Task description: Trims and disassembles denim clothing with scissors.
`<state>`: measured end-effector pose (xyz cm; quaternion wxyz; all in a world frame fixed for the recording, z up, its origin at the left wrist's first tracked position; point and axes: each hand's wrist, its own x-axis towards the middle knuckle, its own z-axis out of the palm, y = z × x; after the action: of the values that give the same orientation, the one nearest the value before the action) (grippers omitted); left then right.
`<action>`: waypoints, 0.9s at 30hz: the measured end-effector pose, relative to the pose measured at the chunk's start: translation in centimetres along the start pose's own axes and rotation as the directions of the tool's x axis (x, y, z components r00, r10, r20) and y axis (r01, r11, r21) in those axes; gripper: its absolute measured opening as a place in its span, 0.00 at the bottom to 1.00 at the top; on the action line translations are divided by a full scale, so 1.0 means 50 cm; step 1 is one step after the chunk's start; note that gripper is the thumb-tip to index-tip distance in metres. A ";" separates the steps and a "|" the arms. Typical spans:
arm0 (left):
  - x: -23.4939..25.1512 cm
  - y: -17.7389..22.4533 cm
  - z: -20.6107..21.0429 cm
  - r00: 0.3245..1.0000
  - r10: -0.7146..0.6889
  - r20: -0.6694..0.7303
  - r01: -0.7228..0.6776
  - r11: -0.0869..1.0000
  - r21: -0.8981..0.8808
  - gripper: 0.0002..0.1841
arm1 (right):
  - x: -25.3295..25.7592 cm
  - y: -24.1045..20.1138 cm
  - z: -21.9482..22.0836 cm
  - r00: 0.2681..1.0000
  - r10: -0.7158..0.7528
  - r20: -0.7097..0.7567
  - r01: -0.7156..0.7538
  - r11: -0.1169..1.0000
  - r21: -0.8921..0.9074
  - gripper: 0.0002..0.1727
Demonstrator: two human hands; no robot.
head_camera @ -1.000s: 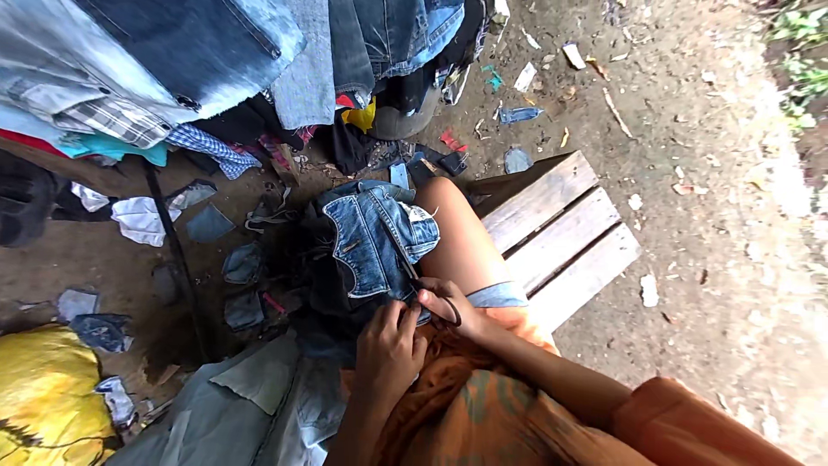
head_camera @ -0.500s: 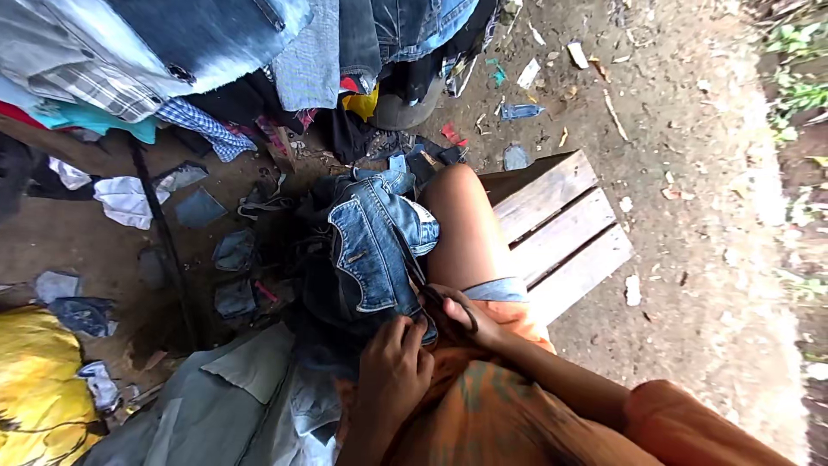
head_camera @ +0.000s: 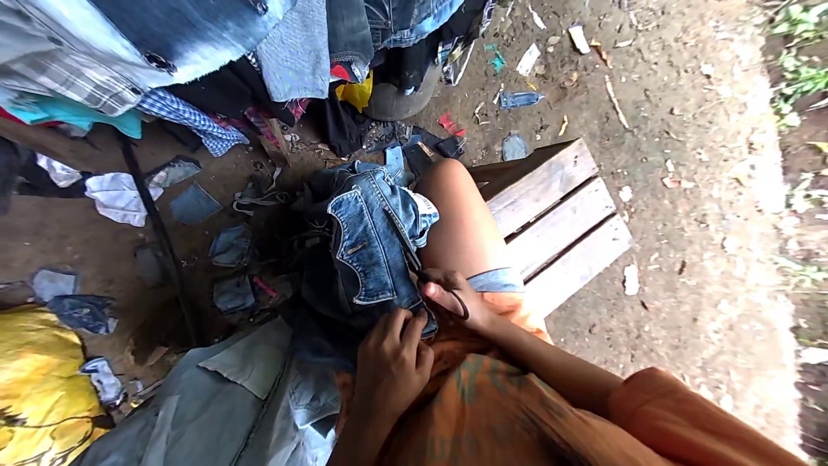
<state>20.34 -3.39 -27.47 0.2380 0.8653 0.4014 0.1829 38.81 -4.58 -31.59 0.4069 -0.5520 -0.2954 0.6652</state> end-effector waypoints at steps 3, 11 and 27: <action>-0.003 0.004 -0.004 0.999 -0.043 -0.020 0.043 0.999 -0.009 0.16 | 0.003 -0.005 0.000 0.999 0.007 -0.043 -0.012 0.993 -0.119 0.21; -0.010 0.012 0.009 0.997 -0.067 -0.050 0.069 0.997 0.036 0.16 | 0.019 0.009 -0.022 0.997 0.006 0.079 0.002 0.995 -0.102 0.30; -0.003 0.007 0.015 0.999 -0.034 -0.033 0.033 0.999 -0.026 0.16 | 0.025 -0.040 -0.022 0.992 0.111 -0.057 -0.118 0.981 -0.154 0.18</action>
<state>20.86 -3.91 -27.93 0.2451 0.8522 0.4176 0.1985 40.24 -2.58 -30.78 0.3304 -0.6144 -0.3045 0.6486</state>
